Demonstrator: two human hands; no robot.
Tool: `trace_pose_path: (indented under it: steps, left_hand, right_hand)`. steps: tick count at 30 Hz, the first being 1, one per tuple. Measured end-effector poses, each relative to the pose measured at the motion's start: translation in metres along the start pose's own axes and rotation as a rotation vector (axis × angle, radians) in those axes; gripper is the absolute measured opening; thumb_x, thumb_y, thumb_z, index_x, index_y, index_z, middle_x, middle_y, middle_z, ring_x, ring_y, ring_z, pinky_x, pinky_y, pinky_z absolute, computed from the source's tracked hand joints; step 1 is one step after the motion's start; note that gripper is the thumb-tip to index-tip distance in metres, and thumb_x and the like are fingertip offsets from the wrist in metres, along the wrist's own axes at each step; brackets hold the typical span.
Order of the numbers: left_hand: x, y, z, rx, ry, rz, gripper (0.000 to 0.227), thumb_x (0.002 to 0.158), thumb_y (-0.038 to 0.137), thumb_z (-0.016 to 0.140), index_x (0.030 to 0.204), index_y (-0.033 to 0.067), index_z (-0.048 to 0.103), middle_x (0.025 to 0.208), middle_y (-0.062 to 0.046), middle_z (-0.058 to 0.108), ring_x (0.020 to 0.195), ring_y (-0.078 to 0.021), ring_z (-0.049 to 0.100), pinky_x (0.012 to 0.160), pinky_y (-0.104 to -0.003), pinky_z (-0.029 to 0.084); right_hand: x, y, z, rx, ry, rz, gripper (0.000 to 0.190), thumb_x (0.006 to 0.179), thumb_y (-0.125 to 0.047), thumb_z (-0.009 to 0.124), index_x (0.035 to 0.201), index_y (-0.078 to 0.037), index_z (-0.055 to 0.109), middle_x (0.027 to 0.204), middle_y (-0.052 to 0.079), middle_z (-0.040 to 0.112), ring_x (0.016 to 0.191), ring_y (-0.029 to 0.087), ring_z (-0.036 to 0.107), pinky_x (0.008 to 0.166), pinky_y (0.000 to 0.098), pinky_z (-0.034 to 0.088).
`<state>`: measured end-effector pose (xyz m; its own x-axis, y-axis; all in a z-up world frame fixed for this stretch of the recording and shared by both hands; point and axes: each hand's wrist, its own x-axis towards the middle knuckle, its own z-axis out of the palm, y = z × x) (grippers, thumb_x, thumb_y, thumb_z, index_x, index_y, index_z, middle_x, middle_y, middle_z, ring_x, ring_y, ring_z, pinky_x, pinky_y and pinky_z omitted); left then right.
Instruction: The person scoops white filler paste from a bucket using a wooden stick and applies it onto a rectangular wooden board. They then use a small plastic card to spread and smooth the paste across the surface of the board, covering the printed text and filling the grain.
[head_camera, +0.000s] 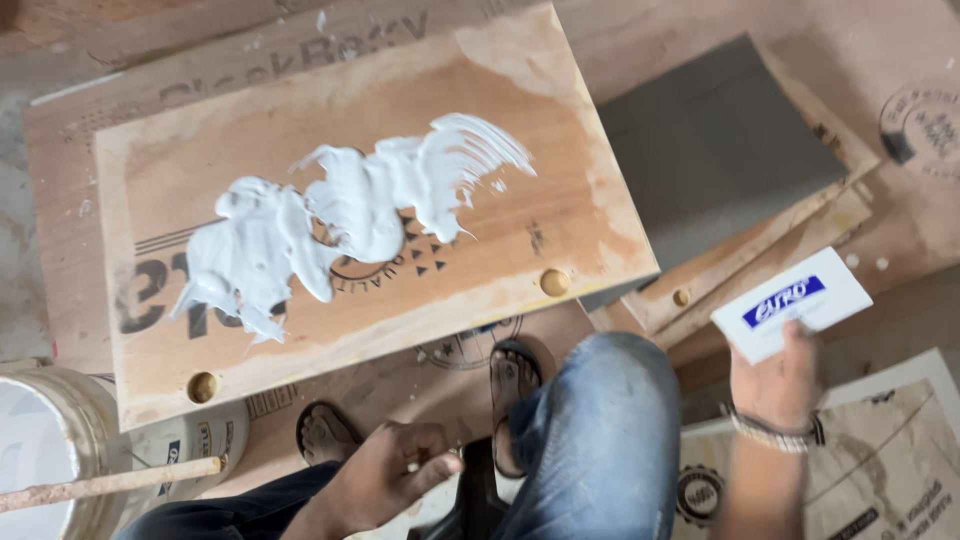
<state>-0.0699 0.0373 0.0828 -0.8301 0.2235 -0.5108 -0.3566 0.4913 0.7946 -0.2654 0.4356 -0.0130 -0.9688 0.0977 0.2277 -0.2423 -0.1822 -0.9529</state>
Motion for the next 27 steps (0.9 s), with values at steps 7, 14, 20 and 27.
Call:
trace_pose_path:
  steps: [7,14,20,27]
  left_hand:
    - [-0.003,0.049,-0.027,-0.602,0.059,0.526,0.034,0.098,0.030,0.064,0.115,0.0016,0.058,0.085,-0.006,0.072,0.077,-0.0145,0.073,0.075,-0.030,0.059]
    - [-0.032,0.022,-0.023,-0.368,0.367,0.369,0.027,0.100,0.025,0.065,0.089,-0.0002,0.064,0.067,-0.006,0.068,0.060,-0.0135,0.066,0.061,-0.029,0.052]
    - [-0.043,-0.042,-0.019,-0.540,0.465,0.195,0.034,0.100,0.031,0.057,0.088,0.0034,0.071,0.072,-0.005,0.071,0.065,-0.0125,0.066,0.062,-0.031,0.055]
    - [-0.020,-0.126,-0.025,-1.099,0.672,-0.224,0.038,0.096,0.042,0.052,0.107,0.0077,0.062,0.091,-0.005,0.072,0.085,-0.0166,0.069,0.083,-0.036,0.057]
  right_hand:
    - [-0.064,-0.083,0.112,0.077,-0.565,0.346,0.044,0.093,-0.007,0.069,0.134,0.005,0.056,0.114,0.011,0.070,0.100,0.014,0.065,0.086,0.0325,0.055]
    - [-0.110,-0.060,0.197,-0.039,-0.805,0.417,0.030,0.097,-0.020,0.066,0.118,0.002,0.066,0.099,0.008,0.075,0.086,0.010,0.068,0.073,0.0258,0.058]
    - [-0.065,-0.059,0.228,-0.391,-0.661,0.095,0.023,0.102,-0.017,0.058,0.112,0.002,0.066,0.094,0.008,0.074,0.077,0.011,0.065,0.065,0.0258,0.052]
    - [0.035,-0.041,0.329,-0.868,-0.862,-0.718,0.026,0.095,-0.003,0.062,0.118,-0.008,0.072,0.113,0.009,0.068,0.100,0.028,0.066,0.089,0.0405,0.054]
